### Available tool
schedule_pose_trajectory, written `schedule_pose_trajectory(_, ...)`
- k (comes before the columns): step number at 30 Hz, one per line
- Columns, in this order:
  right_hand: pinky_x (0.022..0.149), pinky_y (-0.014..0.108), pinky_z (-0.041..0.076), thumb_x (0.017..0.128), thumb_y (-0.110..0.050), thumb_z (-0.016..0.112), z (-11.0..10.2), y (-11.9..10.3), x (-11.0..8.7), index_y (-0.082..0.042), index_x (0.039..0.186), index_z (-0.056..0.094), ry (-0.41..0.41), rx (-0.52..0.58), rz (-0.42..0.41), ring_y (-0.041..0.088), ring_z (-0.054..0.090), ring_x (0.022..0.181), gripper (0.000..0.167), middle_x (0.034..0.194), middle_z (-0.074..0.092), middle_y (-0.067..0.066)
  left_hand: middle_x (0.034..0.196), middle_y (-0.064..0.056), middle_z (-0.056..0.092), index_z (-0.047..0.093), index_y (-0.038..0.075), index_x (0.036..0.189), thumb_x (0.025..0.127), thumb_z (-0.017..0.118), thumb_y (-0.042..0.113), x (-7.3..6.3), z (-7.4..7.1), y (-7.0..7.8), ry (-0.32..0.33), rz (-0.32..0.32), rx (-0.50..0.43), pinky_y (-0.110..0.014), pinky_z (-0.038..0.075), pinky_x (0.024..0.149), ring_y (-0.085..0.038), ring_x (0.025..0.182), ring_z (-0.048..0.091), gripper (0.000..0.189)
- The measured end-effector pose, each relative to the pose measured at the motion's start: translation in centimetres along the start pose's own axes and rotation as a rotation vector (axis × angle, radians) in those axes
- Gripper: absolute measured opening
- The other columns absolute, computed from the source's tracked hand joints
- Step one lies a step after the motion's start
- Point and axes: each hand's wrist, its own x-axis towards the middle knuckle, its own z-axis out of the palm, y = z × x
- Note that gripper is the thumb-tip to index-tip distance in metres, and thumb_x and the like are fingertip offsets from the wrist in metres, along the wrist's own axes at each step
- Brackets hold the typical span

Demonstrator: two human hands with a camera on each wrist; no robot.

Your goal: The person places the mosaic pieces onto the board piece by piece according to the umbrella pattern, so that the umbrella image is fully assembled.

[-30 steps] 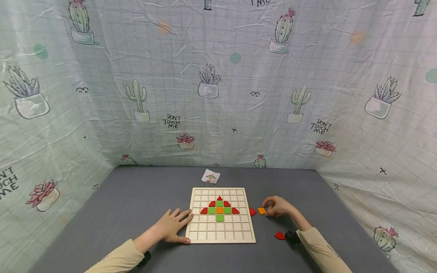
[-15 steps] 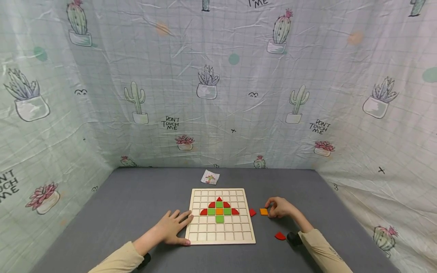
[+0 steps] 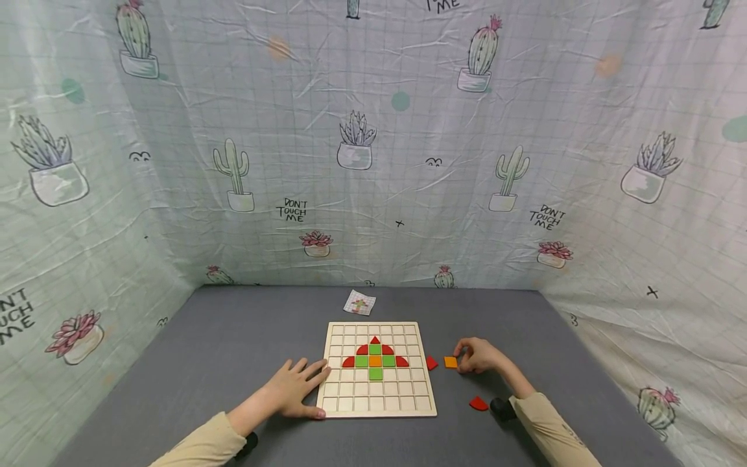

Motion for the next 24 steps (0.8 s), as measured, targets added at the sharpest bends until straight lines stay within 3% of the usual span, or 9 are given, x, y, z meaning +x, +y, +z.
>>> schedule_pose_trajectory(13, 0.048, 0.027, 0.042, 0.071, -0.001, 0.066, 0.11, 0.17, 0.19, -0.001, 0.091, 0.057, 0.01, 0.026, 0.007, 0.01, 0.049, 0.054, 0.022, 0.065, 0.061, 0.004, 0.141, -0.004, 0.035, 0.035, 0.017, 0.138, 0.074, 0.043, 0.072, 0.11, -0.01, -0.08, 0.002, -0.006, -0.003, -0.054, 0.032, 0.094, -0.031, 0.122, 0.039, 0.085)
schedule_pose_trajectory(24, 0.052, 0.031, 0.046, 0.075, -0.003, 0.063, 0.64, -0.54, -0.22, 0.001, 0.096, 0.056, 0.055, 0.109, -0.023, 0.015, 0.055, 0.059, 0.022, 0.073, 0.064, 0.009, 0.143, -0.004, 0.032, 0.033, 0.016, 0.139, 0.075, 0.045, 0.069, 0.0, -0.32, 0.12, -0.046, -0.019, -0.064, -0.057, 0.03, 0.095, -0.034, 0.125, 0.036, 0.084)
